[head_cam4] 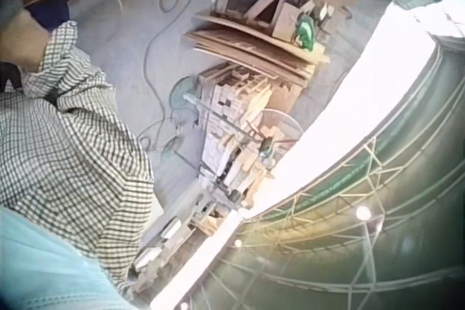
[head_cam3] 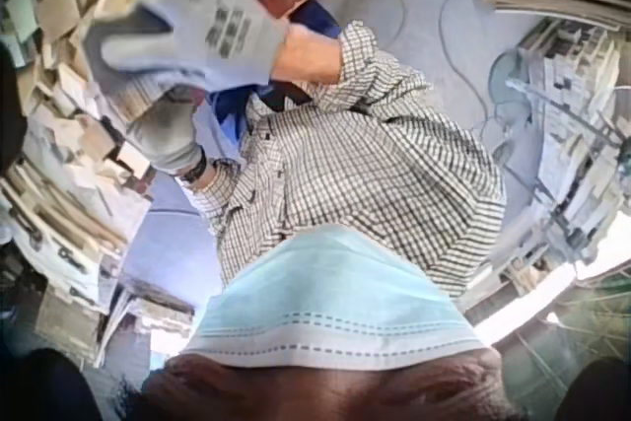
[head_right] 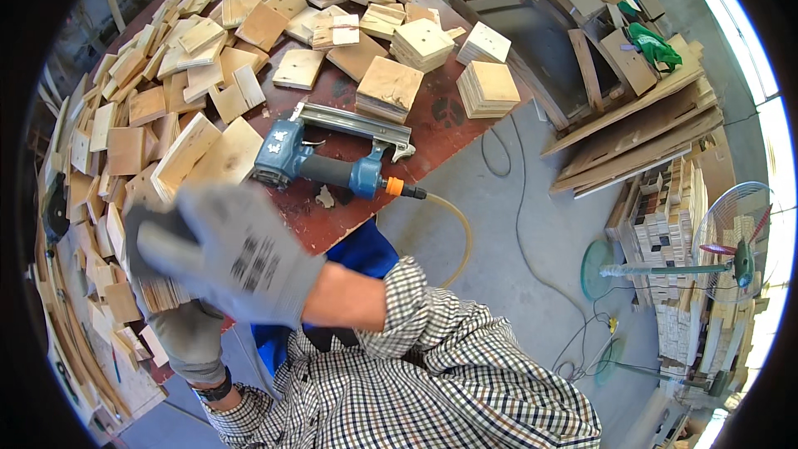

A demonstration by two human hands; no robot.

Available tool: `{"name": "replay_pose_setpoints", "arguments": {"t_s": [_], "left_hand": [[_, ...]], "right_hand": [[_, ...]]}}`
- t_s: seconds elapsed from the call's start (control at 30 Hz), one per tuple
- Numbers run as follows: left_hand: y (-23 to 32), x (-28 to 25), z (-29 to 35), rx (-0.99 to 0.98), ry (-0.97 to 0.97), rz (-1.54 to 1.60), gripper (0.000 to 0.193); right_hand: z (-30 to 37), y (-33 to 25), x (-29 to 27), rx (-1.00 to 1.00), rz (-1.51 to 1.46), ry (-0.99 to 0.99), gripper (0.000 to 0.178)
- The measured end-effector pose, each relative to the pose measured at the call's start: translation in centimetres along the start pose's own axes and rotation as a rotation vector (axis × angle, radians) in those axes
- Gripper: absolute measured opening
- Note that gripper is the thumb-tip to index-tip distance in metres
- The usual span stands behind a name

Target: The person assembles small wooden boxes on a cluttered workbench. They pick up pre-cut wooden pieces, align them, and use a pneumatic nail gun to fasten the joints. The person repeatedly handles the pieces and the tool to construct multiple small boxes.

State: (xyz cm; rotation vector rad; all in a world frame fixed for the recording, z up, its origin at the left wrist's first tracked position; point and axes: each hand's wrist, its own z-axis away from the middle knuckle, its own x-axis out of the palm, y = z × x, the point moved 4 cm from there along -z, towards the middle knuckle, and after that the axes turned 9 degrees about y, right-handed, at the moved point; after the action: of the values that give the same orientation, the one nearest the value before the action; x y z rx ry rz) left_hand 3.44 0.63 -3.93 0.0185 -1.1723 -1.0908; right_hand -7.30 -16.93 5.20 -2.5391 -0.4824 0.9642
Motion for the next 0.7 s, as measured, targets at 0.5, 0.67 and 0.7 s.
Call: {"name": "replay_pose_setpoints", "arguments": {"t_s": [0.5,0.67,0.7], "left_hand": [[1.3,-2.4,-0.4,0.005,-0.009,-0.143,0.069],[0.5,-0.3,1.7,0.749,-0.019,-1.079,0.085],[0.0,-0.1,1.7,0.335,-0.054,-0.636,0.087]], "right_hand": [[14.2,21.5,-16.7,1.031,0.93,0.103,0.067],[13.1,23.8,-13.8,1.047,1.118,0.111,0.063],[13.3,24.4,-13.5,1.033,1.129,0.123,0.062]]}}
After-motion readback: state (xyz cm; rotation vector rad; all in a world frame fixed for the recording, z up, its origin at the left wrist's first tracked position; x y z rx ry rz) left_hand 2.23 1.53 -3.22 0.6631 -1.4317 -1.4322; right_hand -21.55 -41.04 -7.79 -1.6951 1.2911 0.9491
